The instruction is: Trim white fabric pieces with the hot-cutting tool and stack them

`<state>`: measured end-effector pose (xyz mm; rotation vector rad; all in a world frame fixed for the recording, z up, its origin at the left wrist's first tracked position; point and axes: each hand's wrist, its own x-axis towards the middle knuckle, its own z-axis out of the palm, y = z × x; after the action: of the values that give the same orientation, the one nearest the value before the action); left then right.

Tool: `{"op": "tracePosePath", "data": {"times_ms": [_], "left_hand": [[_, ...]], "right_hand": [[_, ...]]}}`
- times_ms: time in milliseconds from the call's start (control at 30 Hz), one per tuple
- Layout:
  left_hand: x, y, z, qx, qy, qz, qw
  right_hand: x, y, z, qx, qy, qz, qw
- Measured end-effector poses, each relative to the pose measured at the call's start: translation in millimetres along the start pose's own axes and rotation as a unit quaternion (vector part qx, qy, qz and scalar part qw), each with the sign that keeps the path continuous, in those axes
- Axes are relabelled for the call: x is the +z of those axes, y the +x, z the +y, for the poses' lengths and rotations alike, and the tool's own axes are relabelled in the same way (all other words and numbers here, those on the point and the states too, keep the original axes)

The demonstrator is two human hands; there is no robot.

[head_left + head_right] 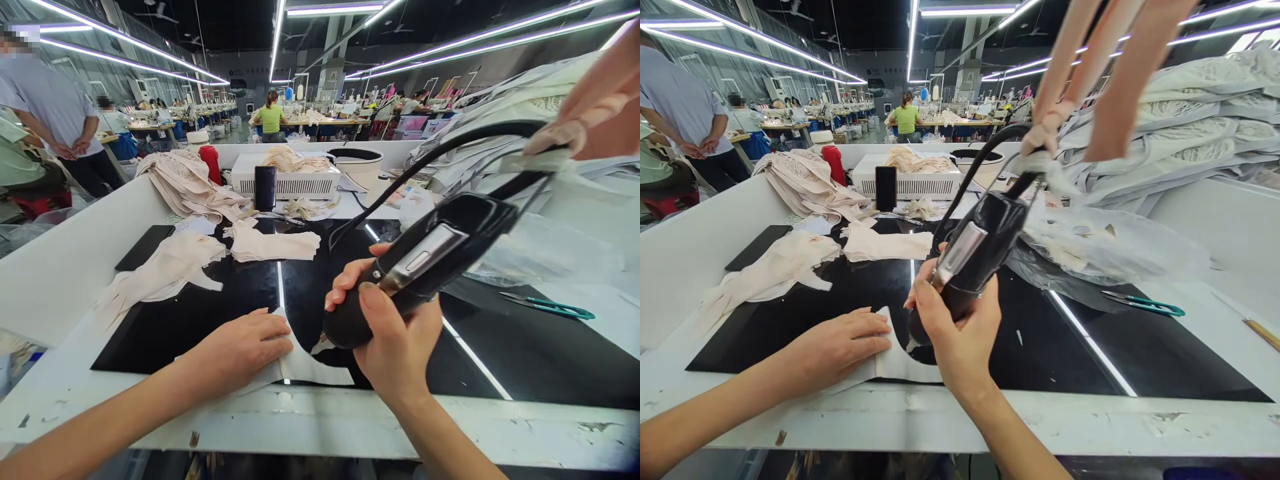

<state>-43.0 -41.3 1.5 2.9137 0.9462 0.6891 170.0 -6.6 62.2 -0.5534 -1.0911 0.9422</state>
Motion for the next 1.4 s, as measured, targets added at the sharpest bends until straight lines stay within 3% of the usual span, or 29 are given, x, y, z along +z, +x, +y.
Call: {"op": "tracePosePath", "data": {"times_ms": [167, 333, 733, 1000, 1400], "left_hand": [[0.8, 8.4, 10.6, -0.013, -0.036, 0.013, 0.999], [7.9, 15.0, 17.8, -0.030, -0.045, -0.026, 0.998], [10.3, -0.3, 23.3, -0.037, -0.057, -0.009, 0.998], [12.6, 3.8, 33.0, -0.032, -0.041, 0.001, 0.999], [15.0, 3.7, 37.3, -0.058, -0.027, 0.020, 0.998]], "right_hand": [[-12.0, -3.9, -6.6, -0.017, -0.019, 0.006, 1.000], [-15.9, -6.6, -7.2, -0.017, -0.038, 0.014, 0.999], [-8.0, -6.7, -5.0, -0.002, -0.027, 0.035, 0.999], [-2.4, -8.5, -3.8, 0.001, -0.011, 0.006, 1.000], [0.0, -8.9, 0.4, 0.005, 0.005, 0.011, 1.000]]}}
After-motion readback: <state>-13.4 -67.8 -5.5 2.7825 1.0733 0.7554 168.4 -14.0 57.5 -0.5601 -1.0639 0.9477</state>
